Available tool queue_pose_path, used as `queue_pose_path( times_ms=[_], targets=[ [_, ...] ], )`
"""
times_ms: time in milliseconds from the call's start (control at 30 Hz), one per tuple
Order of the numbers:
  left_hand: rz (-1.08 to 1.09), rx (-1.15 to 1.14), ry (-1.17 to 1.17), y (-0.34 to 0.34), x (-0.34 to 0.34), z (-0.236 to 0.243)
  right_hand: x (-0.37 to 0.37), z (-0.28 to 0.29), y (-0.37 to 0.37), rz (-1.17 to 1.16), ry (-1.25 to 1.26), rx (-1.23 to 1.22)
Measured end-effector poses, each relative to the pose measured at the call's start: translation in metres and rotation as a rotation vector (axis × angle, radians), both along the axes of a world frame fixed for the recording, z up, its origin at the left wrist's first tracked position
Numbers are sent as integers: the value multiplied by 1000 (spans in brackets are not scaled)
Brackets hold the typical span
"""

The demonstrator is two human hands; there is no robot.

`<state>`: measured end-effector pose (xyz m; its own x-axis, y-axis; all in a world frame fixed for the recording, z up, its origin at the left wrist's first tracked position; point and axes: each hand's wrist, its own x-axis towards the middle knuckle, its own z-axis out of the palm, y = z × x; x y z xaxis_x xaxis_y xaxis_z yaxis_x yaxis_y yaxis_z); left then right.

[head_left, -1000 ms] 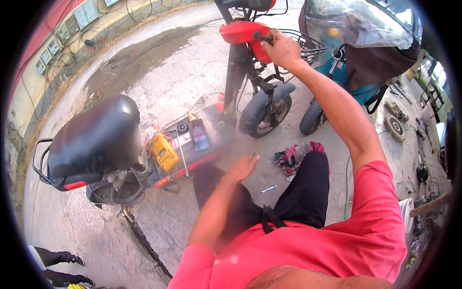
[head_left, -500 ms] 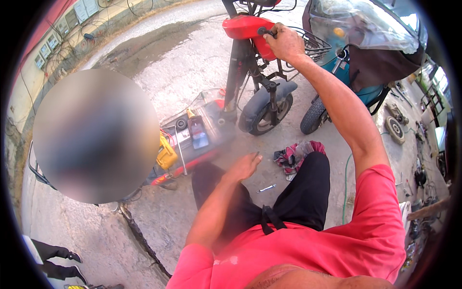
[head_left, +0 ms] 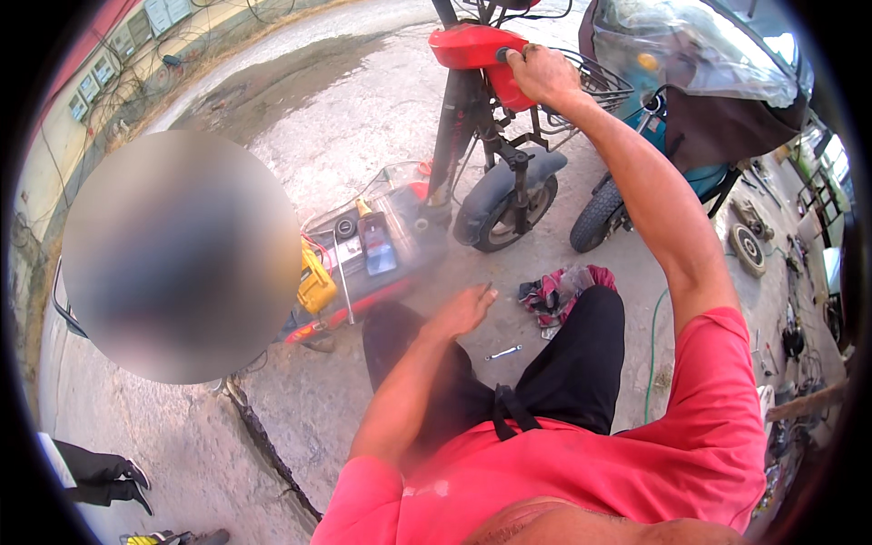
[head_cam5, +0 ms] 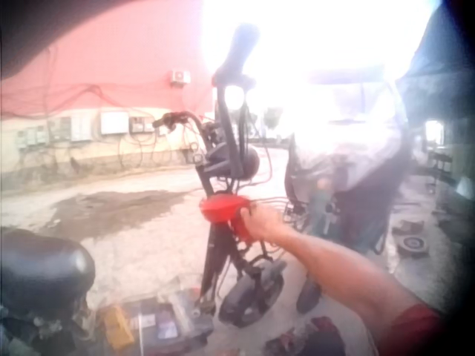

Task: The person uses a screwdriver to tighten or loosen screws on the front frame of a red and black electric bicycle, then moves to the rear to work on the seat and back frame area.

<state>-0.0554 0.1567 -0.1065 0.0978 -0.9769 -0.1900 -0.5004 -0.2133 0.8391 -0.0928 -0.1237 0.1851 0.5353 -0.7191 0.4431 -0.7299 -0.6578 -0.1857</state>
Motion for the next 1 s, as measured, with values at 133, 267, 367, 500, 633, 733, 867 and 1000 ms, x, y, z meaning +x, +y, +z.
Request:
queue_pose_path(
  times_ms=[133,267,367,500,633,733,867,1000],
  targets=[
    [-7,12,-7,-2,0,1,3,-9,-24,5,-31,9],
    [4,50,-30,-1,8,0,7,-7,-13,18,-68,70],
    [-2,-23,-58,-11,3,-19,5,-26,-69,45,-64,41],
    [20,22,-55,-11,14,-34,11,-20,-44,53,-164,270],
    [32,41,-22,-9,5,-13,-7,-11,-33,62,-173,308],
    [31,-23,-54,-3,10,-16,-26,0,1,90,-130,193],
    [26,-88,-102,-8,7,-37,-55,48,59,311,-414,10],
    [46,-90,-115,3,9,-53,-70,131,140,377,-525,-660]
  ],
)
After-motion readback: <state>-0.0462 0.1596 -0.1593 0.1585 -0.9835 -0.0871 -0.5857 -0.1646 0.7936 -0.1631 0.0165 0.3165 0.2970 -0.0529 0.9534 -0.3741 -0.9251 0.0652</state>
